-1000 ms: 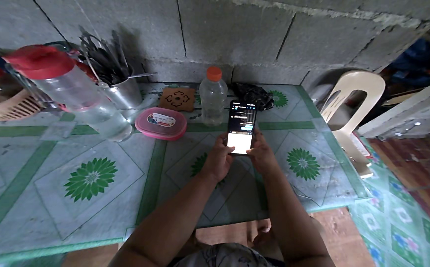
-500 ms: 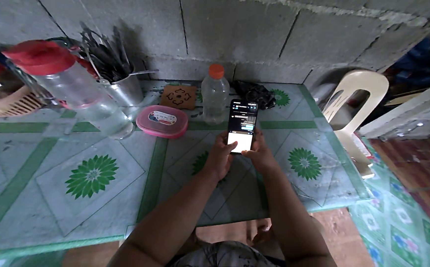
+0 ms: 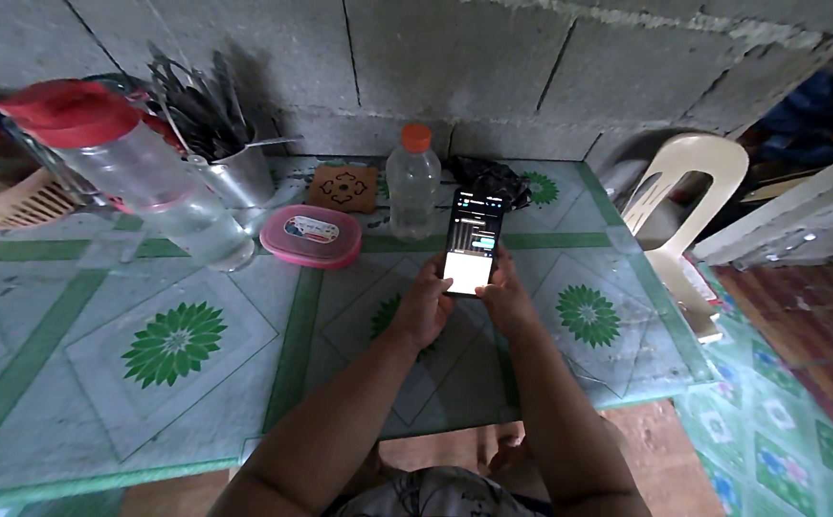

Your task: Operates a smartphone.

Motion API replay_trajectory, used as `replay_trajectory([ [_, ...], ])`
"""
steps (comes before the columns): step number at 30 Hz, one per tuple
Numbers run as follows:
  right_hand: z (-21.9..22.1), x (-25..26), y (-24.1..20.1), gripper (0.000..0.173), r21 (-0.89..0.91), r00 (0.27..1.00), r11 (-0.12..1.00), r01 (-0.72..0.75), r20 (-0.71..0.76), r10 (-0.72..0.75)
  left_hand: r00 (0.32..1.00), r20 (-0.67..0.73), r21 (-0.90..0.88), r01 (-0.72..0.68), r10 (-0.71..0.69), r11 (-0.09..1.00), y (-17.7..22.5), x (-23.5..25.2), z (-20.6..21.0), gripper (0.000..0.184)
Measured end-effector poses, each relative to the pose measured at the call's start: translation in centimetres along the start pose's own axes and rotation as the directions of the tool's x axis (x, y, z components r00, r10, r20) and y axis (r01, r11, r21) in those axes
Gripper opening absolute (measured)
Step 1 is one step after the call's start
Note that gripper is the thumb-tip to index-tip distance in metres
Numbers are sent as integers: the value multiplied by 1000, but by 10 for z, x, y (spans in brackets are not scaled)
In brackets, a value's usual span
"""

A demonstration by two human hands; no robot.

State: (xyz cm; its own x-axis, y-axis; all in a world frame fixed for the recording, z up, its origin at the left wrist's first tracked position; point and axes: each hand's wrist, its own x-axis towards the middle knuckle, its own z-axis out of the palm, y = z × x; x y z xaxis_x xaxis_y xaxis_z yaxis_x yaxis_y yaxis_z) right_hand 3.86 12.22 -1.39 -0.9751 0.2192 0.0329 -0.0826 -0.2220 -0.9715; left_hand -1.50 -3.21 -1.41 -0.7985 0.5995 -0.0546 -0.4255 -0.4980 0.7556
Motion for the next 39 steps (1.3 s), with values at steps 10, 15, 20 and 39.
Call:
replay_trajectory([
  [10,5,3,0,76,-97,994,995,-28,-111,17,1000,-8,97,-11,12,995,-5,1,-1,52],
  [15,8,4,4,66,-129,988,992,10,-150,-29,999,-5,131,-35,36,991,-7,1,0,54],
  [20,6,3,4,62,17,997,1000,19,-80,-18,998,-65,101,-15,22,995,-8,2,-2,51],
  [39,3,3,3,65,-87,998,996,18,-58,-23,989,-147,67,1,9,998,-6,2,3,48],
])
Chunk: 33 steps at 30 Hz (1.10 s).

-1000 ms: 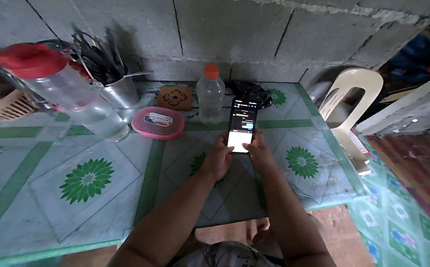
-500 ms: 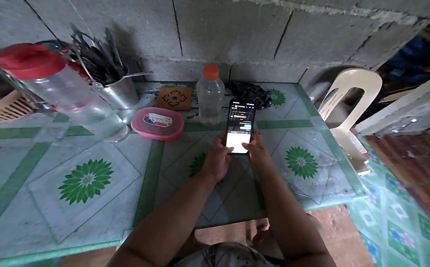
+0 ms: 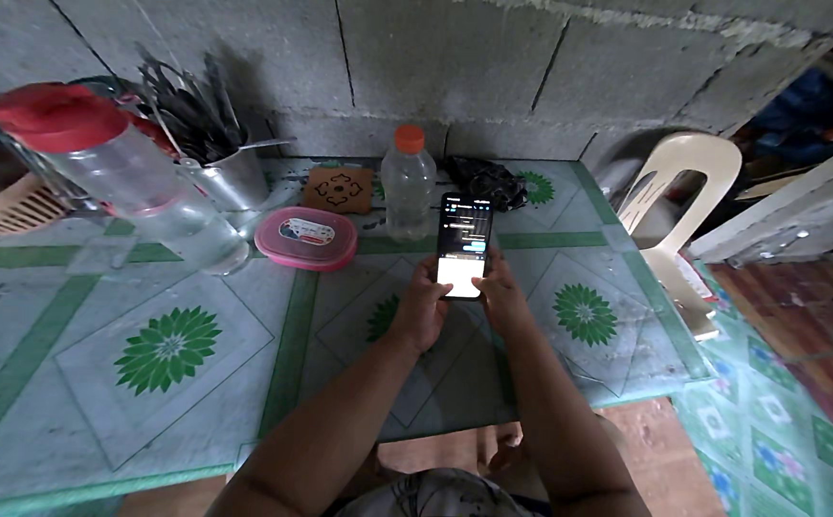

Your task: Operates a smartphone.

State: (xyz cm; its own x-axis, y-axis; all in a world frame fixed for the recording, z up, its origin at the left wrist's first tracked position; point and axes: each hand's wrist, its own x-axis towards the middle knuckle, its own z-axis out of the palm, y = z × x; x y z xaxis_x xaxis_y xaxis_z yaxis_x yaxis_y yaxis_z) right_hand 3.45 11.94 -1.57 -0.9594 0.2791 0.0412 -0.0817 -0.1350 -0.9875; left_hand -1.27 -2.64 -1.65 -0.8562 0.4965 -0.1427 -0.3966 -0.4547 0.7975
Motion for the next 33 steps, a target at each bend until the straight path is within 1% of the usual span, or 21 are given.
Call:
replay_trajectory([
  [3,7,-1,-1,65,-78,999,997,10,-44,-14,1000,14,36,-27,26,999,-2,0,-1,50],
  [5,8,-1,-1,66,-80,999,997,7,-50,-11,999,-1,42,-39,39,998,-3,0,0,46],
  [9,9,-2,-2,76,-57,1000,998,-30,-3,30,997,-71,63,-11,16,998,-1,2,0,41],
  [13,6,-2,-1,83,-66,999,997,-48,12,49,996,-85,49,10,-6,999,-1,4,0,42],
  [17,2,-2,0,87,8,998,999,-50,27,49,1000,-4,-8,14,-15,1000,1,0,-2,48],
  [22,-3,-1,0,96,96,999,995,-41,37,38,985,171,-75,17,-4,997,3,-1,-8,60],
  [26,-4,-2,-1,99,101,998,994,-31,58,26,981,193,-54,12,-2,998,3,0,-10,60],
  [33,-6,0,1,99,135,996,991,-16,84,4,980,200,-66,-1,14,998,3,0,-10,58],
])
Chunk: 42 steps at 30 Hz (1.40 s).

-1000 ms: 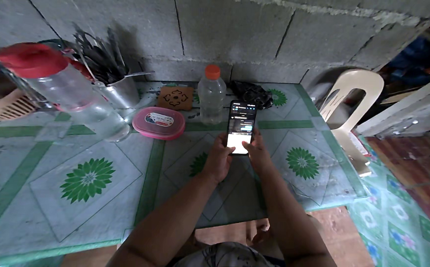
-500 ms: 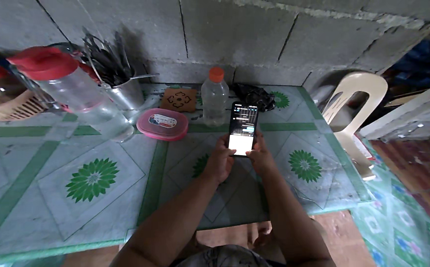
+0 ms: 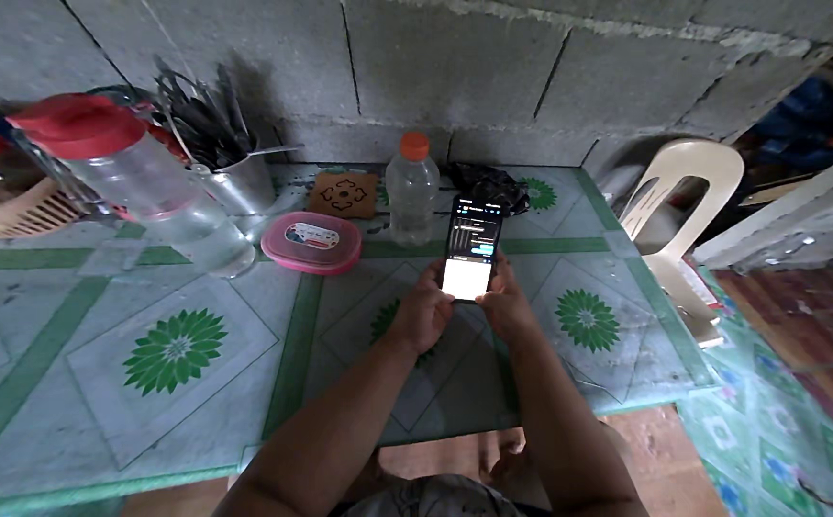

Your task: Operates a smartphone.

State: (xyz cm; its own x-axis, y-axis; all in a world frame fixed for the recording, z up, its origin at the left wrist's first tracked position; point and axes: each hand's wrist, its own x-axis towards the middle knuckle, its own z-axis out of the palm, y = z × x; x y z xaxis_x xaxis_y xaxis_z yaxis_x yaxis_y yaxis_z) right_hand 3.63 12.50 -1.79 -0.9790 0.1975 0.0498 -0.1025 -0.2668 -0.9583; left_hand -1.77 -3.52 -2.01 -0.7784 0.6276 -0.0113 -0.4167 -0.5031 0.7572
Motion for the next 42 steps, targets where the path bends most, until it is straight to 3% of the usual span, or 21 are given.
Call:
replay_trajectory([
  [5,10,0,1,71,-95,989,995,0,-147,-14,1000,9,134,-27,27,991,-5,1,-1,60],
  [9,16,1,6,66,-214,966,977,-6,-255,-50,1000,10,264,-25,23,964,-8,-2,5,64],
  [16,11,0,8,64,13,985,999,40,-171,-37,999,4,232,-46,46,972,-7,0,1,63],
  [22,6,1,5,52,107,972,992,65,-231,-38,987,68,305,121,-148,944,4,2,-1,69],
  [29,6,0,5,69,101,980,993,57,-197,-36,979,88,197,163,-183,967,10,3,-6,67],
  [37,0,-1,3,62,81,993,996,34,-112,-25,979,48,185,187,-199,965,16,5,-4,53],
  [42,0,-1,-5,94,-33,996,998,-47,-74,44,980,73,153,173,-186,973,14,7,-8,59],
])
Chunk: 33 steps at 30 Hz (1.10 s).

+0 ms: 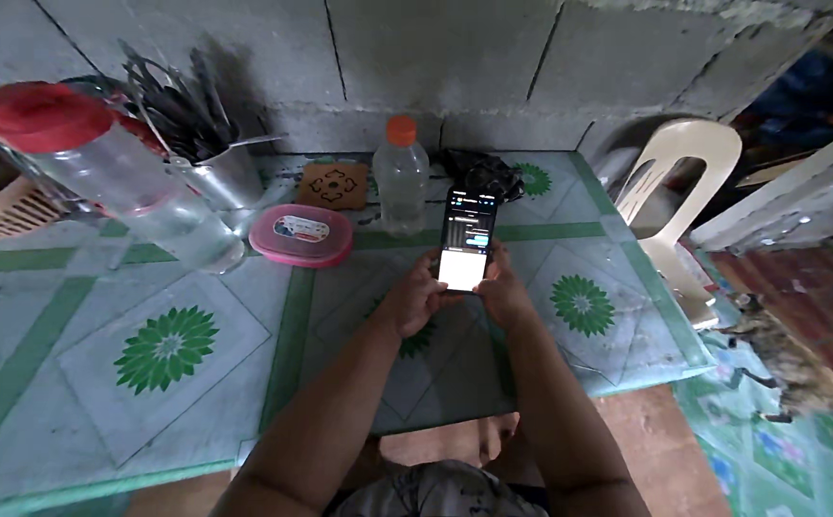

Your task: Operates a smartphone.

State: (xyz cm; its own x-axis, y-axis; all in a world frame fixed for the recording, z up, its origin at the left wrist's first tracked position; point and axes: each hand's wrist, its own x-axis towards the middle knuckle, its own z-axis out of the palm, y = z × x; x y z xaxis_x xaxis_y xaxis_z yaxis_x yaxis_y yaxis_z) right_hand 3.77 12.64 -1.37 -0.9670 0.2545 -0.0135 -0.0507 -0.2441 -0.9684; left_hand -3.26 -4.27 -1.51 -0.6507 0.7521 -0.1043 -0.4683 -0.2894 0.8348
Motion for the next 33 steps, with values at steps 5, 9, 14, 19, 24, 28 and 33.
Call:
replay_trajectory([
  [5,1,1,2,93,-45,999,999,-23,29,24,999,-52,-28,9,-11,1000,0,0,2,61],
  [9,2,3,0,87,-170,999,984,-47,12,49,993,-112,-38,-38,33,999,-3,0,3,61],
  [14,1,1,3,80,-124,1000,992,4,9,-3,978,-208,-29,-33,26,999,-4,1,8,56],
  [19,3,2,-4,42,-196,993,980,21,-114,-44,971,-236,29,-26,32,999,-6,5,7,59],
  [24,1,6,0,28,-237,984,970,48,-155,-86,974,-218,128,-27,55,991,-8,5,7,57],
  [28,1,4,-1,32,-196,987,980,29,-150,-60,974,-219,102,-31,53,994,-9,4,7,59],
  [33,2,3,-2,66,-166,1000,986,-27,-7,27,955,-294,1,-49,47,999,-7,5,9,58],
])
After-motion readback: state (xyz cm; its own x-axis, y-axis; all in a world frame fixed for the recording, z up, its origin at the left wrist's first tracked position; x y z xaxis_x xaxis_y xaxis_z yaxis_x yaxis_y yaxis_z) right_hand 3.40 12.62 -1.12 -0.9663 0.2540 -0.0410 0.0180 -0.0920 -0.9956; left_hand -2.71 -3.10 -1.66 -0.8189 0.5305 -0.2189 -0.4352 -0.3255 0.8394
